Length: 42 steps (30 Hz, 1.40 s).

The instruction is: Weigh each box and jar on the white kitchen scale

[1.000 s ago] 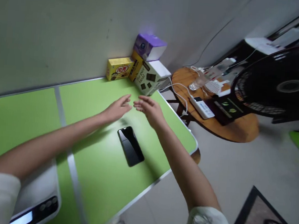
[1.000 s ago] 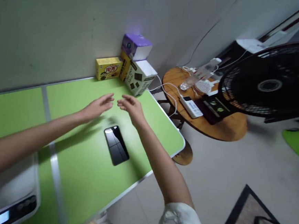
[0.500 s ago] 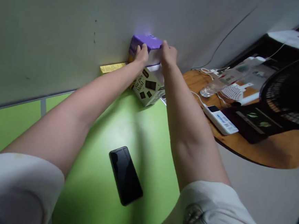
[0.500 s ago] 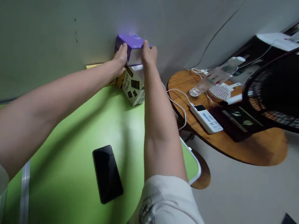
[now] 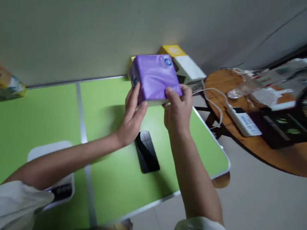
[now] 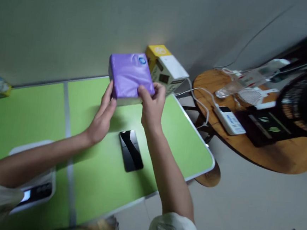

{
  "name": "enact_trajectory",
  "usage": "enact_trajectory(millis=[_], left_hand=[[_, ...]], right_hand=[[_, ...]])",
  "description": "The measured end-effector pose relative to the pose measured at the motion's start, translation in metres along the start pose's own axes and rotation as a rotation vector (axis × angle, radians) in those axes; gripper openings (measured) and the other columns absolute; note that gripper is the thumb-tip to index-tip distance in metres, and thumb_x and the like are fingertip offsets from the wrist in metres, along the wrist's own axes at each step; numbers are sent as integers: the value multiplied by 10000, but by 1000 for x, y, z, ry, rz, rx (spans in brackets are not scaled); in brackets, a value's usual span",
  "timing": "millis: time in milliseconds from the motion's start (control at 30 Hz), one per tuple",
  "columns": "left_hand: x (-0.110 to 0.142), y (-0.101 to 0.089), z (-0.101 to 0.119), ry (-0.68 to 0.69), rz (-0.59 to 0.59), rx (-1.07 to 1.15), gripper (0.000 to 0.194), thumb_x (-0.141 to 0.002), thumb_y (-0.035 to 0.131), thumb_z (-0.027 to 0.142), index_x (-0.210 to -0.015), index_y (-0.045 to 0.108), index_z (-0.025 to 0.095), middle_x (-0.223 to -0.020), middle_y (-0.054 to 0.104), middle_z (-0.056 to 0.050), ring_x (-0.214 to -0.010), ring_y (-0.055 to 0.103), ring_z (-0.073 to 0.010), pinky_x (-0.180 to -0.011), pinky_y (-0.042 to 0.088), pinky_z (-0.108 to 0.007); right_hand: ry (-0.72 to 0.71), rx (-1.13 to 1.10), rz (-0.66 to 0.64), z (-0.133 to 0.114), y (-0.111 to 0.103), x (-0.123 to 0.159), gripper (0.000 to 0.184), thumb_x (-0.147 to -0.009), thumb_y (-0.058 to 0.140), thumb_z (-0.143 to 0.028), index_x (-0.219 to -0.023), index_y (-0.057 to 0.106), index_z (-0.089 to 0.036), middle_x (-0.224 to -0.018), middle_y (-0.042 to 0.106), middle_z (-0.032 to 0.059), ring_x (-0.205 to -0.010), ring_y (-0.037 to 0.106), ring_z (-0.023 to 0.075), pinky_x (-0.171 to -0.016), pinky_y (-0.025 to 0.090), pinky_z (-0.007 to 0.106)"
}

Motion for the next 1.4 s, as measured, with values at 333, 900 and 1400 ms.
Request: enact_trajectory(millis=[333,900,1400], left_hand=[[236,-212,-44,-458,240,-289,704,-809,595,296,-1451,307,266,-1412,503,-86,-1317,453,-269,-1112,353,-448],[298,-233,-77,-403,295,-538,539,-832,525,252,-1364,454,217,-1454,466,-94,-1464,147,-286,-1176,30,-520],[296,-238,-58,-376,320,-478,523,-843,495,207,-1363,466,257,-1458,455,-29,-1452,203,-250,-1194,107,-452]], right_hand=[[324,-259,-437,-30,178,170,210,-720,559,-399,-851,491,-250,-757,482,-12,-684,525,166,-623,448,297],[186,-97,-621,-24,243,202,478,-888,363,-647,-1057,539,-236,-1181,606,64,-1206,539,229,-1000,421,457],[259,-169,-386,-42,185,241,379,-937,312,-493,-1093,543,-236,-1221,627,82,-1240,544,215,-1081,358,462]])
Point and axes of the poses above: each hand's wrist, its own x-axis away from the middle knuckle, its own y-axis out of the palm, z = x × y, the point moved 3 cm from there along -x, towards the middle knuckle
